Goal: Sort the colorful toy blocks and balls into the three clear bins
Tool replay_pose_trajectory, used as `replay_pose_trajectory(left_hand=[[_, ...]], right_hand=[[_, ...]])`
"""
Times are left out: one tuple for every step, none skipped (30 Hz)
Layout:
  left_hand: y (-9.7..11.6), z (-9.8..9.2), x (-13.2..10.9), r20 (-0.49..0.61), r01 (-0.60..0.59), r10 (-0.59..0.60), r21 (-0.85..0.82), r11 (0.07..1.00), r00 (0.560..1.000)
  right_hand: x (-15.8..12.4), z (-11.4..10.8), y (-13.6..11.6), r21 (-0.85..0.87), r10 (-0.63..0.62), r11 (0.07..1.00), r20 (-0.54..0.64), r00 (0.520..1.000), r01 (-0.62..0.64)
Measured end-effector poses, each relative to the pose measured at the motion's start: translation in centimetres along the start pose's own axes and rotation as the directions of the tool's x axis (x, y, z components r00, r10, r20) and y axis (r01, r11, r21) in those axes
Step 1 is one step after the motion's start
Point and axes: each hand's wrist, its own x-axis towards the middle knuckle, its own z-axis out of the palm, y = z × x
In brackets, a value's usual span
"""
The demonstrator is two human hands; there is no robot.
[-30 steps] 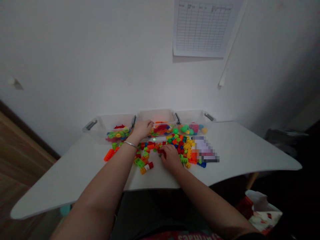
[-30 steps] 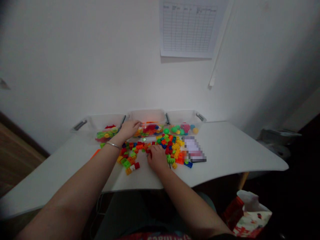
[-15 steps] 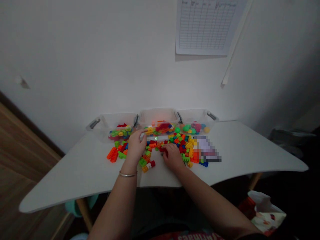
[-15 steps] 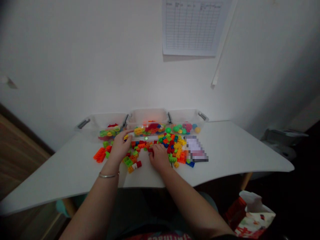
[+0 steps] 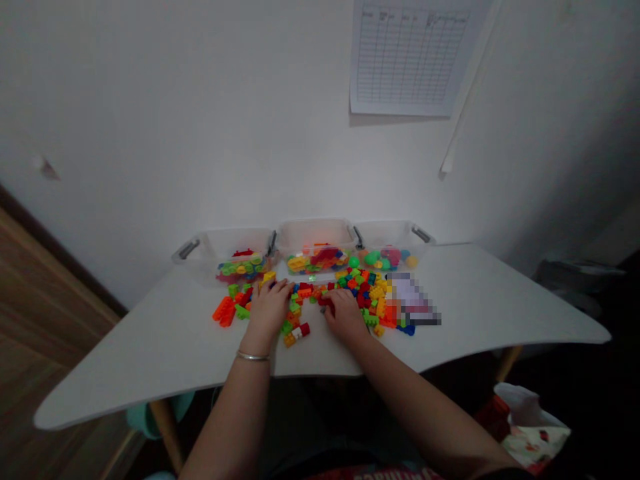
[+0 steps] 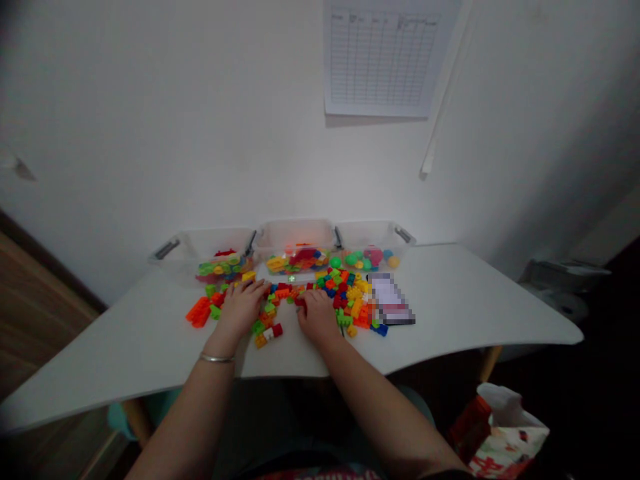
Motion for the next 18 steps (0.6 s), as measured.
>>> replay_pose_trajectory(left_hand=[[0.08, 0.05, -0.05, 0.009, 0.009, -0.009, 0.004, 1.0, 1.0], [0.13, 0.07, -0.08, 0.02, 0.015, -0.015, 0.004, 1.0, 1.0], [0.14, 0.06, -0.08, 0.027, 0.02, -0.02, 0.002, 1.0, 0.999], [0.14, 0.03, -0.05, 0.029, 0.026, -0.026, -0.003, 1.0, 0.999], [0.11, -0.01, 0.01, 0.026, 0.034, -0.034, -0.008, 0.999, 0.999], [0.09, -0.04, 0.1, 0.021, 0.043, -0.043, -0.011, 0.999, 0.999], [0.06, -0.07, 0.22, 0.016, 0.052, -0.052, -0.012, 0.999, 0.999], [0.04, -0.08, 0.34, 0.012, 0.059, -0.059, -0.01, 0.998, 0.998], [0.02, -0.08, 0.46, 0.009, 0.068, -0.068, -0.008, 0.998, 0.998], [0.02, -0.07, 0.57, 0.006, 0.08, -0.08, -0.008, 0.997, 0.997], [0.02, -0.04, 0.66, 0.002, 0.096, -0.096, -0.008, 0.995, 0.995], [0.02, -0.01, 0.73, -0.003, 0.116, -0.116, -0.008, 0.993, 0.993], [0.02, 0.03, 0.77, -0.012, 0.136, -0.136, -0.007, 0.991, 0.991], [0.01, 0.07, 0.8, -0.02, 0.154, -0.154, -0.007, 0.988, 0.988], [-0.01, 0.1, 0.8, -0.025, 0.165, -0.166, -0.009, 0.986, 0.986], [-0.03, 0.14, 0.79, -0.026, 0.172, -0.172, -0.013, 0.985, 0.985], [-0.05, 0.19, 0.77, -0.022, 0.171, -0.172, -0.015, 0.985, 0.985], [-0.08, 0.25, 0.75, -0.016, 0.167, -0.168, -0.015, 0.986, 0.986]], right_hand=[[0.0, -0.01, 0.0, -0.002, 0.0, 1.0, 0.001, 1.0, 0.0], [0.0, -0.01, -0.01, -0.004, -0.002, 1.0, 0.003, 1.0, 0.002], [0.0, -0.01, -0.02, -0.005, -0.003, 1.0, 0.004, 1.0, 0.003], [-0.01, -0.01, -0.02, -0.005, -0.004, 1.0, 0.005, 1.0, 0.004], [-0.02, 0.0, -0.03, -0.004, -0.003, 1.0, 0.004, 1.0, 0.003], [-0.03, 0.02, -0.02, -0.003, -0.003, 1.0, 0.001, 1.0, 0.003], [-0.04, 0.05, -0.02, -0.003, -0.003, 1.0, -0.002, 1.0, 0.003], [-0.05, 0.08, -0.01, -0.003, -0.002, 1.0, -0.004, 1.0, 0.002], [-0.05, 0.11, 0.0, -0.004, -0.002, 1.0, -0.004, 1.0, 0.002], [-0.05, 0.13, 0.01, -0.006, -0.001, 1.0, -0.002, 1.0, 0.001], [-0.05, 0.15, 0.02, -0.007, 0.001, 1.0, 0.0, 1.0, -0.001], [-0.04, 0.16, 0.02, -0.008, 0.004, 1.0, 0.002, 1.0, -0.004], [-0.04, 0.16, 0.03, -0.008, 0.006, 1.0, 0.003, 1.0, -0.006], [-0.03, 0.15, 0.03, -0.007, 0.007, 1.0, 0.003, 1.0, -0.007], [-0.03, 0.15, 0.03, -0.006, 0.007, 1.0, 0.002, 1.0, -0.007], [-0.03, 0.15, 0.04, -0.005, 0.007, 1.0, 0.0, 1.0, -0.007], [-0.03, 0.15, 0.04, -0.002, 0.005, 1.0, -0.002, 1.0, -0.005], [-0.04, 0.15, 0.05, 0.001, 0.003, 1.0, -0.003, 1.0, -0.003]])
